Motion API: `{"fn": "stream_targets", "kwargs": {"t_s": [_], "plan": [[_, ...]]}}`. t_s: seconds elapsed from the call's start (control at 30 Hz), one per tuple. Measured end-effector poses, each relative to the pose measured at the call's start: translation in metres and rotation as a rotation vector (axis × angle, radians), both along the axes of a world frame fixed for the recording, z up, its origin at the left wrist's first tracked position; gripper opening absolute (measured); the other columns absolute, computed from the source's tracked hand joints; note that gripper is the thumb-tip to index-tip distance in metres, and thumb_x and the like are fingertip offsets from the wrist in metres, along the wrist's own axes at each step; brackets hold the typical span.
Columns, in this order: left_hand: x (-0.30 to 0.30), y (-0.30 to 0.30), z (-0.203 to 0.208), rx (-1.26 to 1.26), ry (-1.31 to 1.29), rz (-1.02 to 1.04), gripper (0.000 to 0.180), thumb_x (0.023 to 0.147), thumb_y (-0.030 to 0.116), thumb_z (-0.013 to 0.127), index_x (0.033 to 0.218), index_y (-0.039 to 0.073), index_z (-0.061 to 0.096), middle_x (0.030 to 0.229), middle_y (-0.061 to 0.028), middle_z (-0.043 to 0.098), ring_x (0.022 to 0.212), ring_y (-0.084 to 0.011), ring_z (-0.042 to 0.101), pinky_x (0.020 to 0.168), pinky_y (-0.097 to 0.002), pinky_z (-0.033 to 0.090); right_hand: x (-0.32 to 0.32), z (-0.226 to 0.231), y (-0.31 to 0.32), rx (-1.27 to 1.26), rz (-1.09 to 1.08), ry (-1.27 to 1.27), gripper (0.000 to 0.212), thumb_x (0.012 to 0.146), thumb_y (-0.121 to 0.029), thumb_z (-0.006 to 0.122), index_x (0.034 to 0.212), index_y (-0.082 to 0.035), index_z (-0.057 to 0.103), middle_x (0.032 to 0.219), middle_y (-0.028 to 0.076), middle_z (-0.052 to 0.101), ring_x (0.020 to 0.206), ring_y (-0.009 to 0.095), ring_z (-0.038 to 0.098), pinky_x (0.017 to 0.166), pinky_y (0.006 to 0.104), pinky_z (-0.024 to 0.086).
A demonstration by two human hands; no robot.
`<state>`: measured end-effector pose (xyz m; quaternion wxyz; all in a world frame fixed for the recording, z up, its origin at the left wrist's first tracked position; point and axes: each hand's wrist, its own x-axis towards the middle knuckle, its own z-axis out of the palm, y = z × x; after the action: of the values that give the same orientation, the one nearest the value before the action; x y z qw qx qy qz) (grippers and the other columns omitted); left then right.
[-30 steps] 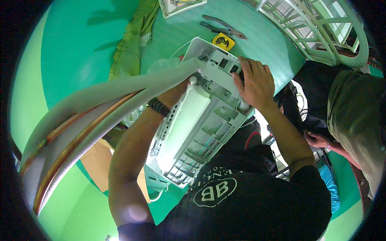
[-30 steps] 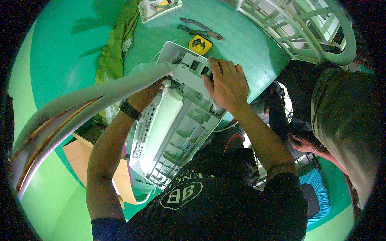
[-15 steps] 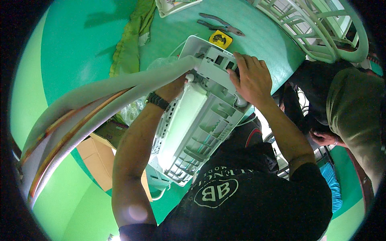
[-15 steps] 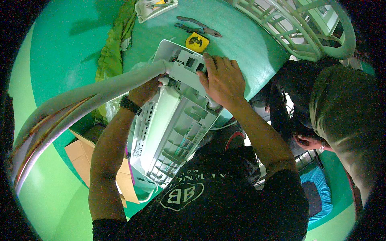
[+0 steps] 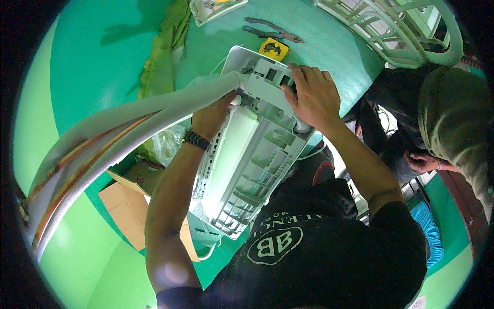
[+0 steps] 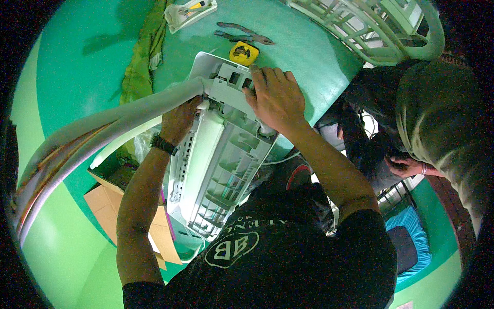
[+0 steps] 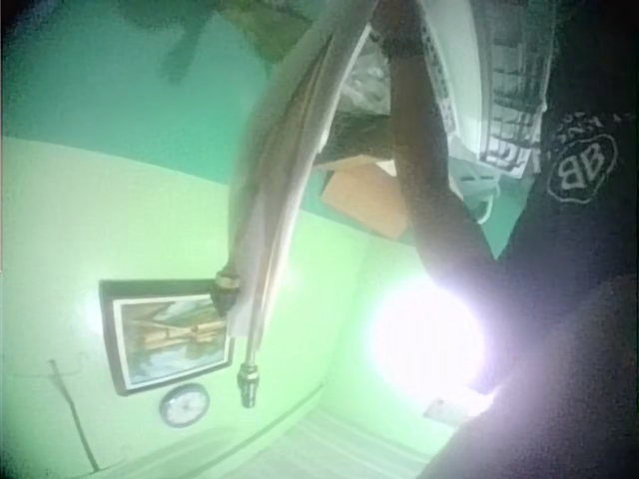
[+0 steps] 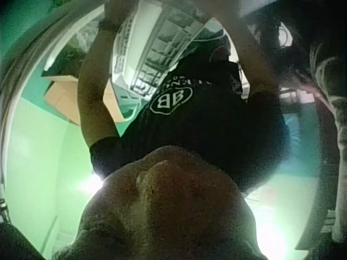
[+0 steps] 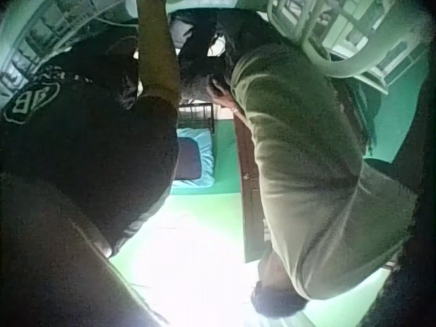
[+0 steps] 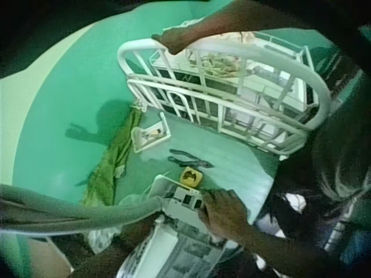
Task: The person assembles a split air conditioner unit on a table. They handle the power cord, remove the front grille, measure the unit with a tape measure, and attach a drain hose using a screwdriver. Another person assists by holding the unit steady.
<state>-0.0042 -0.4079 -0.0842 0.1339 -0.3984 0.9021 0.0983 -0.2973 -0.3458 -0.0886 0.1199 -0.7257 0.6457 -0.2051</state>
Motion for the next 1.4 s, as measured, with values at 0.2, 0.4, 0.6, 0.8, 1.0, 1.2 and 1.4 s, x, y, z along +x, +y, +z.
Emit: {"fn": "stream_targets", "kwargs": {"t_s": [0.2,0.4,0.6,0.8,1.0,1.2,1.4], "plan": [[-0.002,0.01,0.017,-0.265,0.073,-0.08,0.038,0.089,0.015,0.064,0.127,0.016,0.064,0.124,-0.0107,0.064,0.11,-0.0363,0.062,0.091,-0.0489,0.051,-0.001,-0.001,0.0,-0.01,-0.012,0.009,0.048,0.087,-0.036,0.067,0.122,-0.003,0.058,0.099,0.01,0.062,0.091,0.025,0.059,0.078,0.0397,0.044],[-0.022,-0.003,0.024,-0.076,-0.017,0.109,0.034,0.088,0.018,0.065,0.122,0.014,0.065,0.116,-0.0115,0.066,0.103,-0.0363,0.063,0.084,-0.049,0.052,0.0,-0.004,0.0,0.002,0.0,0.027,0.049,0.088,-0.035,0.066,0.124,-0.003,0.057,0.099,0.01,0.062,0.091,0.025,0.059,0.079,0.0401,0.044],[-0.022,-0.016,0.0,-0.14,0.063,0.065,0.017,0.093,0.02,0.057,0.103,0.012,0.068,0.094,-0.0123,0.069,0.084,-0.0369,0.066,0.072,-0.0495,0.052,0.001,-0.003,0.0,0.003,0.005,0.017,0.049,0.089,-0.036,0.065,0.125,-0.003,0.057,0.1,0.011,0.062,0.092,0.026,0.059,0.08,0.0408,0.044],[-0.041,-0.007,0.001,-0.221,0.018,0.058,0.018,0.094,0.022,0.057,0.103,0.012,0.068,0.093,-0.0141,0.07,0.082,-0.0401,0.066,0.072,-0.0506,0.052,-0.002,0.001,0.0,0.079,0.017,0.022,0.051,0.092,-0.035,0.064,0.129,-0.001,0.055,0.11,0.013,0.063,0.097,0.027,0.06,0.082,0.0404,0.046],[-0.032,-0.007,0.019,-0.165,0.16,0.085,0.018,0.095,0.02,0.055,0.102,0.008,0.067,0.092,-0.0143,0.068,0.08,-0.0383,0.065,0.07,-0.0516,0.05,-0.005,0.0,-0.003,0.035,0.03,0.012,0.051,0.09,-0.035,0.065,0.127,-0.001,0.056,0.107,0.013,0.062,0.096,0.027,0.059,0.08,0.0401,0.045],[-0.034,-0.011,0.017,-0.068,-0.024,0.109,0.02,0.094,0.02,0.056,0.108,0.011,0.066,0.097,-0.013,0.068,0.09,-0.0369,0.065,0.078,-0.0484,0.051,-0.003,0.0,0.001,0.031,0.025,0.02,0.051,0.089,-0.035,0.065,0.126,-0.001,0.057,0.104,0.012,0.063,0.095,0.026,0.06,0.081,0.0399,0.045],[-0.03,-0.011,-0.01,-0.155,0.027,-0.009,0.018,0.091,0.015,0.055,0.104,0.009,0.065,0.089,-0.0144,0.067,0.083,-0.0374,0.066,0.077,-0.0487,0.051,-0.003,-0.001,-0.001,0.062,0.039,-0.006,0.051,0.091,-0.033,0.065,0.129,0.0,0.055,0.11,0.014,0.063,0.099,0.027,0.06,0.083,0.0397,0.046]]}}
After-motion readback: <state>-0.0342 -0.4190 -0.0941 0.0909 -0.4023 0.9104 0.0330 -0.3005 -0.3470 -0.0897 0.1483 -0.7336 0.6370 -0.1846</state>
